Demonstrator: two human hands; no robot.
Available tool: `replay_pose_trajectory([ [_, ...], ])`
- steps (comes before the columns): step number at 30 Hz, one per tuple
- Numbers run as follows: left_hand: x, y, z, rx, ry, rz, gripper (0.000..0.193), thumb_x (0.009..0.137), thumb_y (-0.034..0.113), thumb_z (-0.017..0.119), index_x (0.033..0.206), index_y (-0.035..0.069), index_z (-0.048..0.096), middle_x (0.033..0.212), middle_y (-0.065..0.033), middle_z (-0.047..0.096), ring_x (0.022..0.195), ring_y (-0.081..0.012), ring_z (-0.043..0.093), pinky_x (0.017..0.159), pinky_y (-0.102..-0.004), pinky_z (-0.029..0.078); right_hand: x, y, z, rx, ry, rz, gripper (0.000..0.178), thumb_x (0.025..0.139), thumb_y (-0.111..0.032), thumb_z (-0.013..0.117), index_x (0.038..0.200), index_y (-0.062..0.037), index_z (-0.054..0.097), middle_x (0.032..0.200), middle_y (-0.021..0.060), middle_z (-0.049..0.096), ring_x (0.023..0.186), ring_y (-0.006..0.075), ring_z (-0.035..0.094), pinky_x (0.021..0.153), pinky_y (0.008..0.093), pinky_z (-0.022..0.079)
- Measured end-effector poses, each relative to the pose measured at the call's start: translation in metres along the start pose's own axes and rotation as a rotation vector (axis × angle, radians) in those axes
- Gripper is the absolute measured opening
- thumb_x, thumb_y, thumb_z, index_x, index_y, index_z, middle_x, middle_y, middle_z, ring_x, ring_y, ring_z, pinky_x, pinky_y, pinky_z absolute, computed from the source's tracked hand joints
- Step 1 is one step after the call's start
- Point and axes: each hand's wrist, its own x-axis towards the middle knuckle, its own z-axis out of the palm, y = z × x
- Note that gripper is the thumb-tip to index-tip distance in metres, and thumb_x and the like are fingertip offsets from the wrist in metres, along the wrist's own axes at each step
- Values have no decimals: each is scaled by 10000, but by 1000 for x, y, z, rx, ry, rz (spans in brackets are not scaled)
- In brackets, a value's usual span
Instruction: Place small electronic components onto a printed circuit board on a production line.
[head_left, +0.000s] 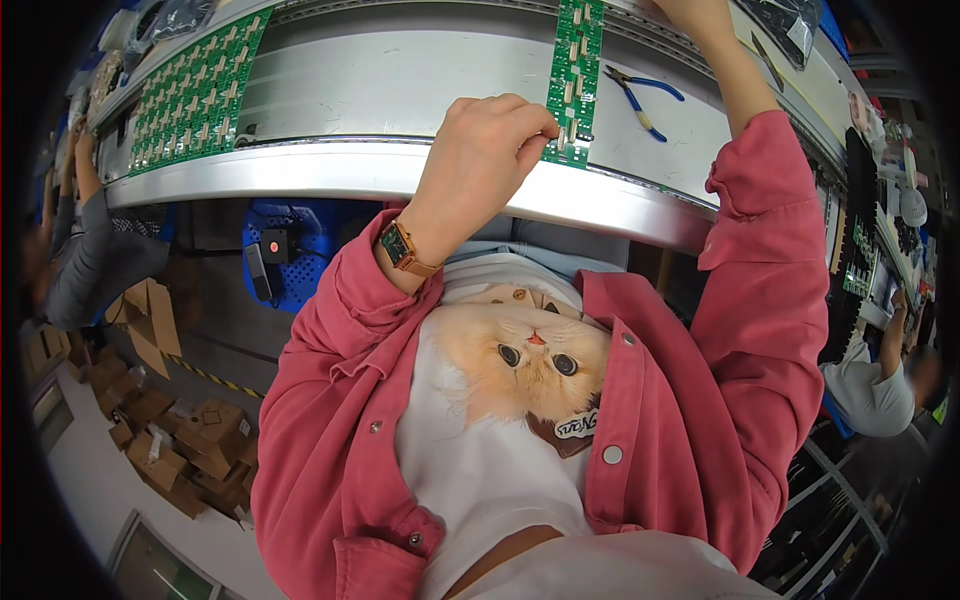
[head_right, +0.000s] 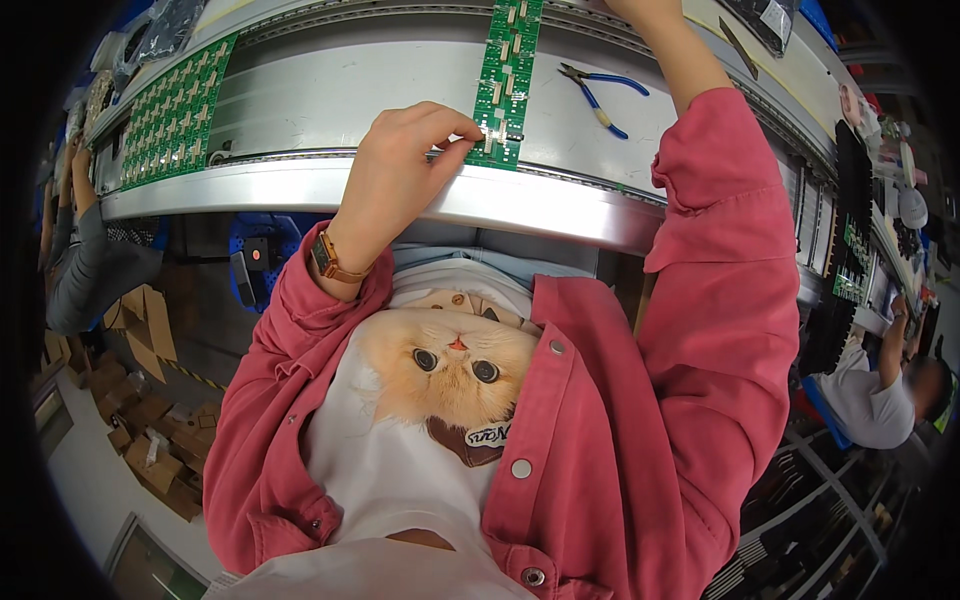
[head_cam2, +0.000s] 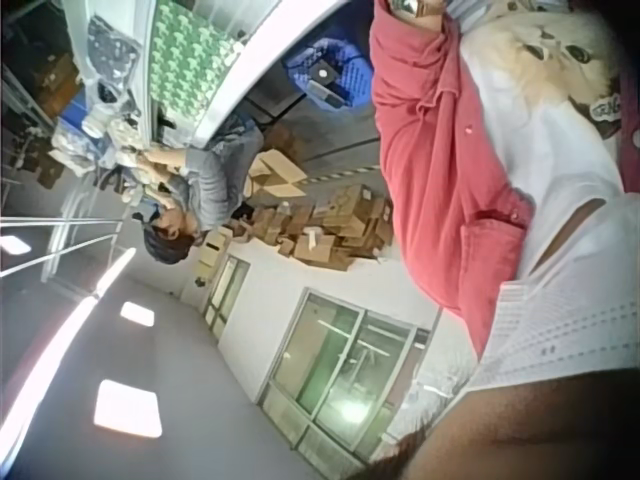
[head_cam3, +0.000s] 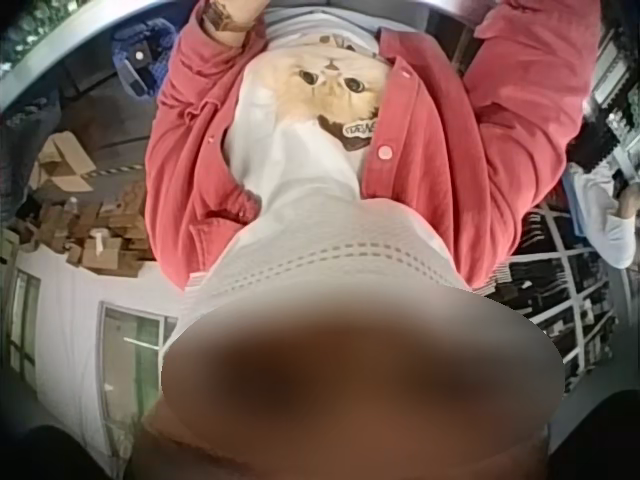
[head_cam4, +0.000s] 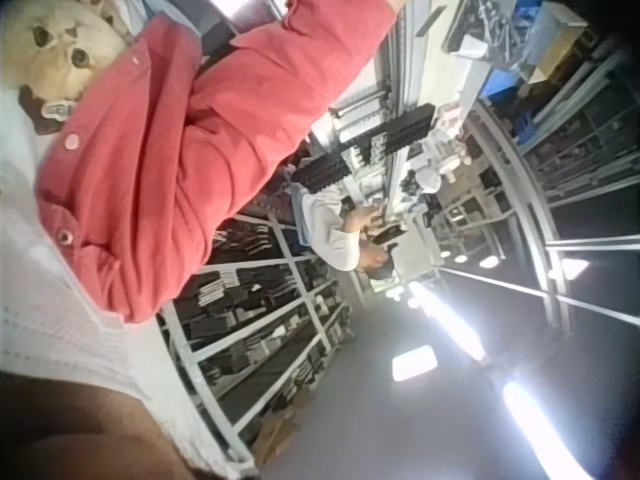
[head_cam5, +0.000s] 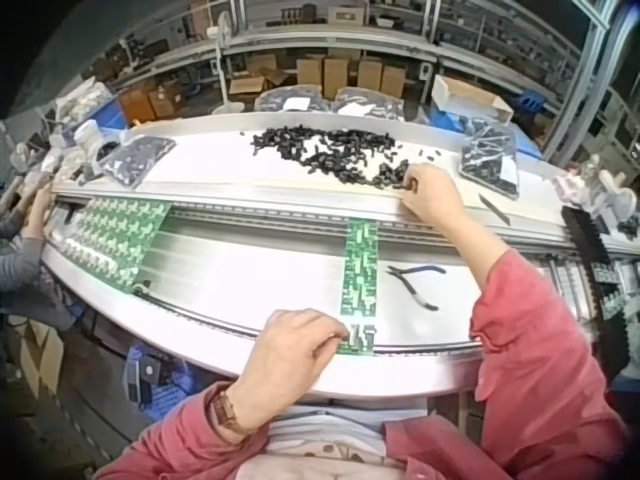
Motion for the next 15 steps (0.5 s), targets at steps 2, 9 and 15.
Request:
replay_pose_trajectory([
  [2,1,0,1,-2,-4,8,107,744,25,657,838,73,660,802,7,637,623,-148,528,719,-251,418,0,11,8,6,52,-33,133,656,-55,586,775,-24,636,722,128,626,636,302,570,633,359,471],
  [9,0,-1,1,18,19,28,106,737,26,653,833,71,660,801,9,635,629,-163,536,723,-264,420,4,22,21,120,160,-64,186,667,-31,571,839,-36,641,747,115,624,624,267,565,618,327,468],
  [15,5,2,-18,48,-47,78,154,733,30,651,881,71,653,866,-19,632,637,-197,543,712,-292,435,-9,6,4,634,-48,300,216,690,-22,554,889,-37,637,764,95,619,631,201,564,620,267,467],
])
